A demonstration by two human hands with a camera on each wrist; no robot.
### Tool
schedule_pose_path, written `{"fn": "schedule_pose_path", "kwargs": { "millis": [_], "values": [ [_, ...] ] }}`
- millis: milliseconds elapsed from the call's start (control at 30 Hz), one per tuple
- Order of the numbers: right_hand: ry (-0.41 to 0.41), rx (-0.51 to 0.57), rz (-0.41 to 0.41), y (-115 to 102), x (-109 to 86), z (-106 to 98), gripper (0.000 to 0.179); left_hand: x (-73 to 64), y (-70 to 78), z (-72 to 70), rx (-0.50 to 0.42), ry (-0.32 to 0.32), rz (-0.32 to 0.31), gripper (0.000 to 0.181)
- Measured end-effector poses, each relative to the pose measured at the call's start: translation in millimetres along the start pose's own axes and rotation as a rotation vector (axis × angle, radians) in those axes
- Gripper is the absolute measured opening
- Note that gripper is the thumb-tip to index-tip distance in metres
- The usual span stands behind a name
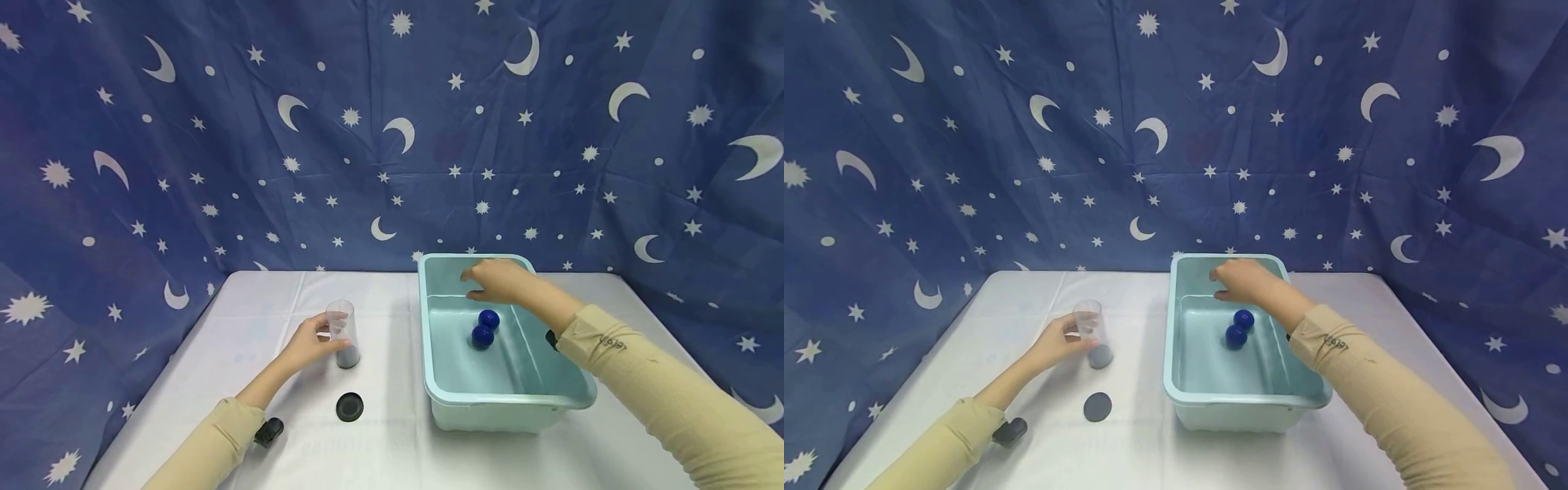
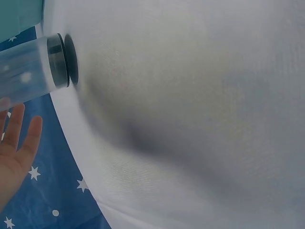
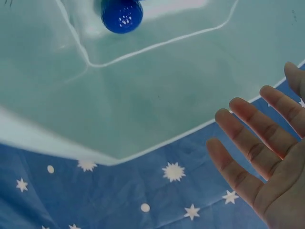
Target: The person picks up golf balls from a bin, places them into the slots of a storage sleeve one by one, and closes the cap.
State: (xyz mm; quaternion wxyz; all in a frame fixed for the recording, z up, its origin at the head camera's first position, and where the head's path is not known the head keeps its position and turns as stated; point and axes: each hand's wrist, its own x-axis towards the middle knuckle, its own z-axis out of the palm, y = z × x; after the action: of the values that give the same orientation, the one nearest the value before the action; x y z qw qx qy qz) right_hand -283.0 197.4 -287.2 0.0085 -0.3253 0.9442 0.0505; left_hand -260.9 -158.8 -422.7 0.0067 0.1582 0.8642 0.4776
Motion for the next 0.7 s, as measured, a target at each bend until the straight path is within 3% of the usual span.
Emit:
{"fn": "schedule_pose_path", "kwargs": {
  "millis": [333, 700],
  "values": [
    [-0.055, 0.075, 0.032, 4, 6.6, 23, 0.033, 1.2, 2.6, 2.0, -0.074, 0.01, 0.006, 0.053],
    [-0.148, 0.159, 0.05, 8, 11.7, 43, 0.028, 0.7, 5.8, 4.3, -0.087, 0.023, -0.011, 0.052]
  ]
}}
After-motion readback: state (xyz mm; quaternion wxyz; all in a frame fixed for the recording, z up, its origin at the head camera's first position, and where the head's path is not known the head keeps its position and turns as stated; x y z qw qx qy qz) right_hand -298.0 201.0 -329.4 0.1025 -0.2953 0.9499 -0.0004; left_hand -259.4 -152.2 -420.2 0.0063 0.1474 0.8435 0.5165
